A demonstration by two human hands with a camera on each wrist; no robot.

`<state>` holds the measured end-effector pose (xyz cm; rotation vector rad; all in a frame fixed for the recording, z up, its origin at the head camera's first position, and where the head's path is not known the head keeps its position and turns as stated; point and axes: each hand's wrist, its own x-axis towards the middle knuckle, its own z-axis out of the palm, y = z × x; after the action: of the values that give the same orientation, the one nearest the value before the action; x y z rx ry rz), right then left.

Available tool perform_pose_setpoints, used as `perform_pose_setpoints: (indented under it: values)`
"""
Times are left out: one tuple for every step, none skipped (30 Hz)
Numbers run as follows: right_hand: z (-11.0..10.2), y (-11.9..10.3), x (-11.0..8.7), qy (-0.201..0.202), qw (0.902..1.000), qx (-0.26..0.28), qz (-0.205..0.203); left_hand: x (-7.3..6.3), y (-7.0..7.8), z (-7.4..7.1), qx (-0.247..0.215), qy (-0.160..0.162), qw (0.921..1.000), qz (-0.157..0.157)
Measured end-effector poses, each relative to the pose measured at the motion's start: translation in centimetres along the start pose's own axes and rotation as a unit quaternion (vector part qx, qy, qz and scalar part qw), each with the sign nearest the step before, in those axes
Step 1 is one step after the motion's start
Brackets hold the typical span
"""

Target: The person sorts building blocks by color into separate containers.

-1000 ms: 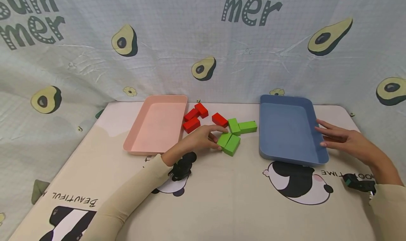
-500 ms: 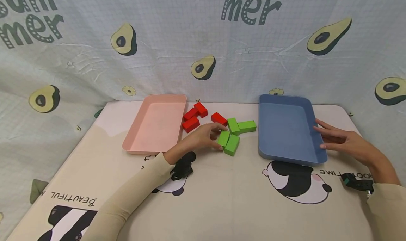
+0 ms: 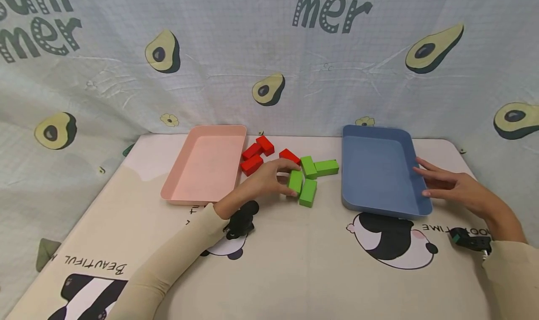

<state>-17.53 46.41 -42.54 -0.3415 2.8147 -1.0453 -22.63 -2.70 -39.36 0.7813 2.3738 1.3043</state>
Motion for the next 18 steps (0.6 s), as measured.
perform_pose_setpoints:
  values:
    - [0.0,0.0,0.0,0.000,1.0000,0.000,0.000,0.0,0.1,-0.1,-0.001,0.001,1.0000,0.003]
    - [0.0,-0.1,0.0,0.000,1.0000,0.000,0.000,-0.1,0.3,-0.2,-0.002,0.002,1.0000,0.003]
    - [0.0,-0.1,0.1,0.000,1.0000,0.000,0.000,-0.2,0.5,-0.3,-0.002,0.002,1.0000,0.002]
    - [0.0,-0.1,0.1,0.000,1.0000,0.001,-0.001,-0.2,0.6,-0.4,-0.003,0.002,1.0000,0.001]
    - [-0.1,-0.1,0.1,-0.001,1.0000,0.002,-0.001,-0.2,0.7,-0.5,-0.006,0.002,1.0000,0.000]
    - [-0.1,-0.1,0.0,-0.001,1.0000,0.004,-0.002,-0.3,0.8,-0.5,-0.007,0.002,1.0000,0.000]
    - [-0.1,-0.1,0.0,-0.001,1.0000,0.007,-0.002,-0.3,0.9,-0.6,-0.008,0.003,1.0000,-0.001]
    - [-0.1,-0.1,0.0,-0.002,1.0000,0.008,-0.003,-0.3,1.0,-0.7,-0.008,0.003,1.0000,-0.001]
    - [-0.1,-0.2,0.0,-0.003,0.9999,0.009,-0.004,-0.4,1.0,-0.7,-0.009,0.003,1.0000,0.003]
    - [-0.2,-0.2,0.0,-0.003,0.9999,0.010,-0.003,-0.4,1.1,-0.7,-0.008,0.003,0.9999,0.006]
    - [-0.2,-0.2,0.0,-0.004,0.9999,0.012,-0.001,-0.3,1.1,-0.7,-0.008,0.003,0.9999,0.009]
    - [-0.2,-0.2,0.0,-0.004,0.9999,0.013,0.000,-0.3,1.2,-0.8,-0.006,0.004,0.9999,0.013]
    - [-0.2,-0.3,0.1,-0.005,0.9999,0.014,0.002,-0.3,1.2,-0.8,-0.005,0.006,0.9998,0.016]
    - [-0.2,-0.3,0.1,-0.006,0.9999,0.014,0.003,-0.3,1.3,-0.7,-0.002,0.007,0.9998,0.019]
    - [-0.2,-0.3,0.1,-0.006,0.9999,0.014,0.004,-0.2,1.4,-0.7,-0.001,0.008,0.9997,0.022]
    - [-0.2,-0.4,0.2,-0.007,0.9999,0.014,0.005,-0.2,1.5,-0.7,0.000,0.009,0.9997,0.024]
    - [-0.3,-0.4,0.2,-0.008,0.9998,0.015,0.005,-0.2,1.6,-0.7,0.001,0.010,0.9996,0.025]
    - [-0.3,-0.4,0.2,-0.010,0.9998,0.015,0.005,-0.2,1.7,-0.6,0.004,0.010,0.9996,0.026]
